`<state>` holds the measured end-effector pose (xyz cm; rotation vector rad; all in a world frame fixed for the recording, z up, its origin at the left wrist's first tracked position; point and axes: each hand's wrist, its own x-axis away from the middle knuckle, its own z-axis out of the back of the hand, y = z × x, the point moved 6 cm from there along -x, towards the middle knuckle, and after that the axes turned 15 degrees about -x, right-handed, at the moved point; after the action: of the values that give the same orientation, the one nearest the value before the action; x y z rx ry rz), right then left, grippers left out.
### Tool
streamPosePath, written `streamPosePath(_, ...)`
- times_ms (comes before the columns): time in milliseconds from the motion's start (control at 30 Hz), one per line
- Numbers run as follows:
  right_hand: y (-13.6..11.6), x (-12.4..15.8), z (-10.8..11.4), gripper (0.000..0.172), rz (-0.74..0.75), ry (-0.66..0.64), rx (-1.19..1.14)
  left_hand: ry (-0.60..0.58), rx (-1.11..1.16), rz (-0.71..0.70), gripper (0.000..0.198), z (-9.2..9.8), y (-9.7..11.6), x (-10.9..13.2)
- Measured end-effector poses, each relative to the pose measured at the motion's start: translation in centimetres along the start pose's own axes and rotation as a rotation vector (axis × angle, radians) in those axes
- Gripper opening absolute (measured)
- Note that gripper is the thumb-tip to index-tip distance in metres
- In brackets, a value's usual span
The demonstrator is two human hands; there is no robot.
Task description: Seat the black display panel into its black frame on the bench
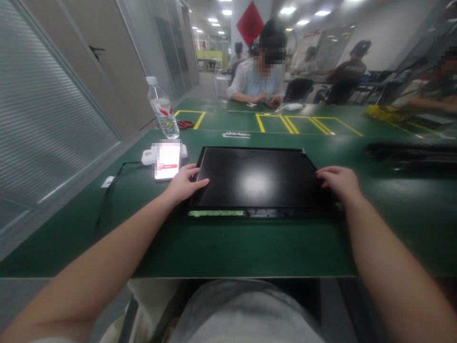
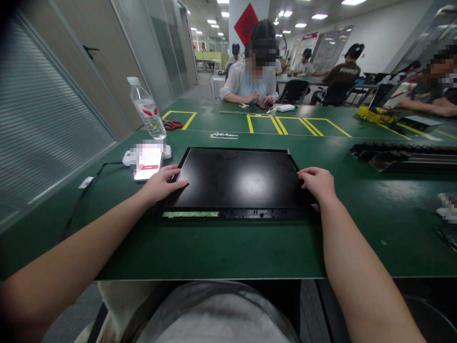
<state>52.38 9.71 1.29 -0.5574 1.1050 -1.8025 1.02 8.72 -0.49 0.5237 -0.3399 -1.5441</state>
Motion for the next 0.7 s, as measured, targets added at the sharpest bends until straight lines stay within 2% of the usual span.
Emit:
streamPosePath(367,-0.03,0.10,-0.06,0.012,-0.016,-0.004,-0.049,-0.013,0.003,-0.029,0.055,-0.14,-0.32,-0.24)
streamPosePath(700,-0.40,0.19,-0.07,0.012,-0.004,0.003,-0.062,-0.038,-0.107,-0.032,0.064,-0.46,-0.65,-0.43)
